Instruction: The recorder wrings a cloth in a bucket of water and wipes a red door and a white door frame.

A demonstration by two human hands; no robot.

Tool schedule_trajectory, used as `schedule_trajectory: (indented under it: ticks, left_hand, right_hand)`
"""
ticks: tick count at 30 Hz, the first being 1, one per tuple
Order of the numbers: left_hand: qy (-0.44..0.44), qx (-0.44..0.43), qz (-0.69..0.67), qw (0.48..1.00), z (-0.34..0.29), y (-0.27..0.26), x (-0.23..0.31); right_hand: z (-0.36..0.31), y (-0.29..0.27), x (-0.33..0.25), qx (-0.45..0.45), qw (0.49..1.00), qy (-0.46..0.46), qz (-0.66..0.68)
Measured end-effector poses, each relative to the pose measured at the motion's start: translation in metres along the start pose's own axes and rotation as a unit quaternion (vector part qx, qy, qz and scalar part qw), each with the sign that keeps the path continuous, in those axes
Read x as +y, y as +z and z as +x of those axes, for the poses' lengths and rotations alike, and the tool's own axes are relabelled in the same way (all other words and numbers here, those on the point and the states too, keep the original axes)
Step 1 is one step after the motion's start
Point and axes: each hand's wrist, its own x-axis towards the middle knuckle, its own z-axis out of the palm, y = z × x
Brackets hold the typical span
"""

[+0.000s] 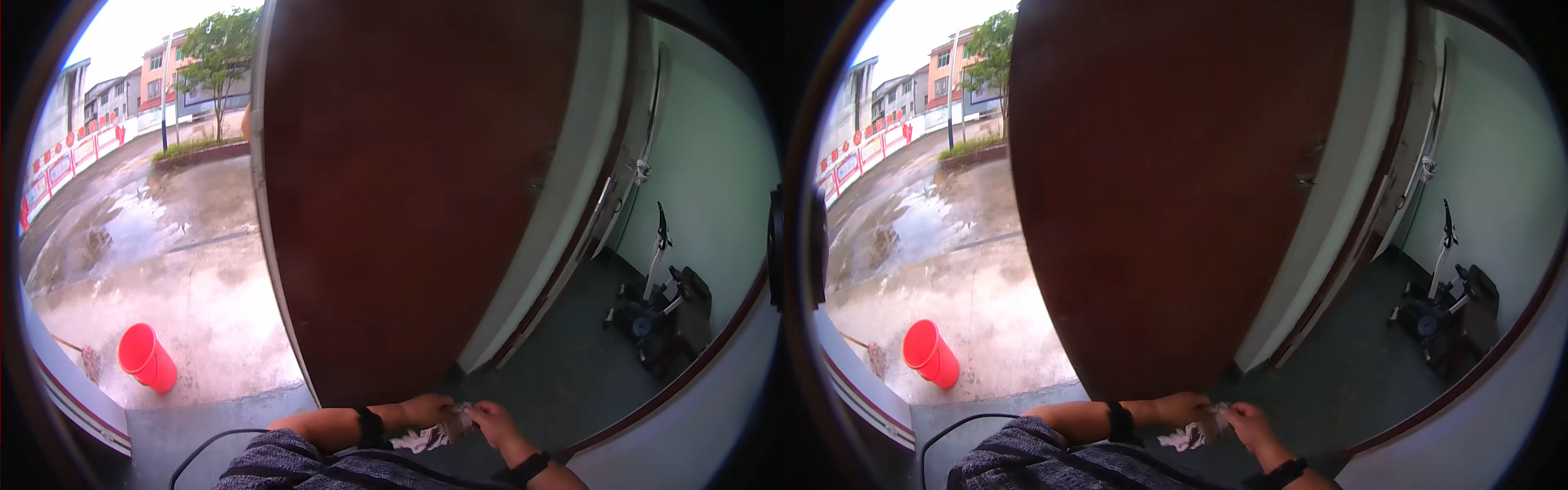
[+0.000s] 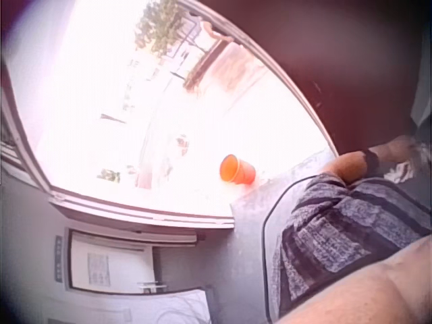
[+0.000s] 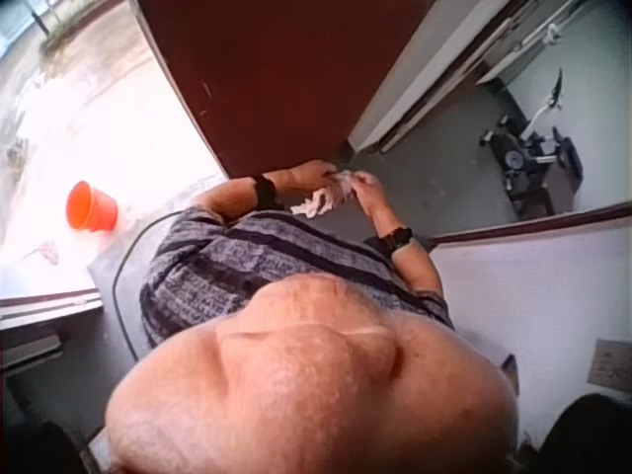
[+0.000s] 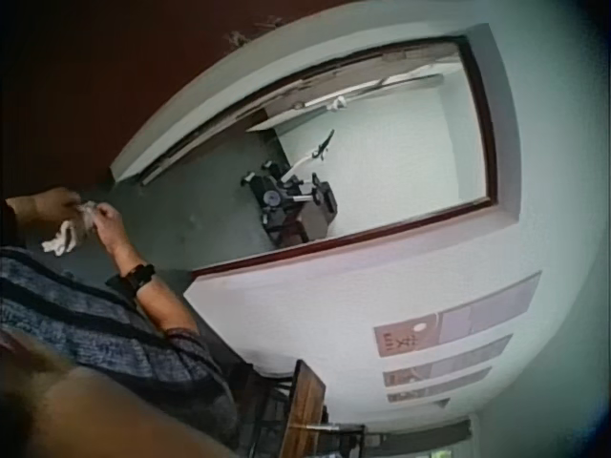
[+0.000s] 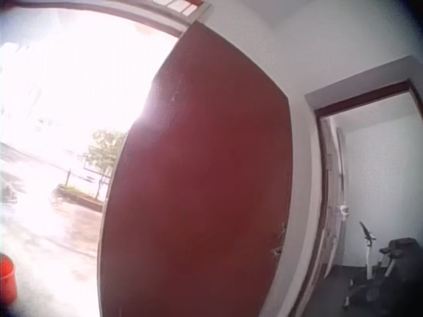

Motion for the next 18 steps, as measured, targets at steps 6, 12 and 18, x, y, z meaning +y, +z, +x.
schedule_trajectory:
  ticks: [6,12,18]
  left_hand:
    - [-0.019,0.039,0.321,0.946,0.026,-0.025,0.026]
    - [0.127,0.241,0.307,0.912,0.043,-0.039,0.044]
    - [0.020,0.258,0.326,0.909,0.053,-0.051,0.045]
  right_hand:
    - [0.030,-0.065,0.013,0.089,0.995,-0.044,0.031]
    - [0.013,-0.107,-0.022,-0.042,0.990,-0.080,0.111]
    - [0.017,-0.137,-0.055,-0.097,0.911,-0.192,-0.352]
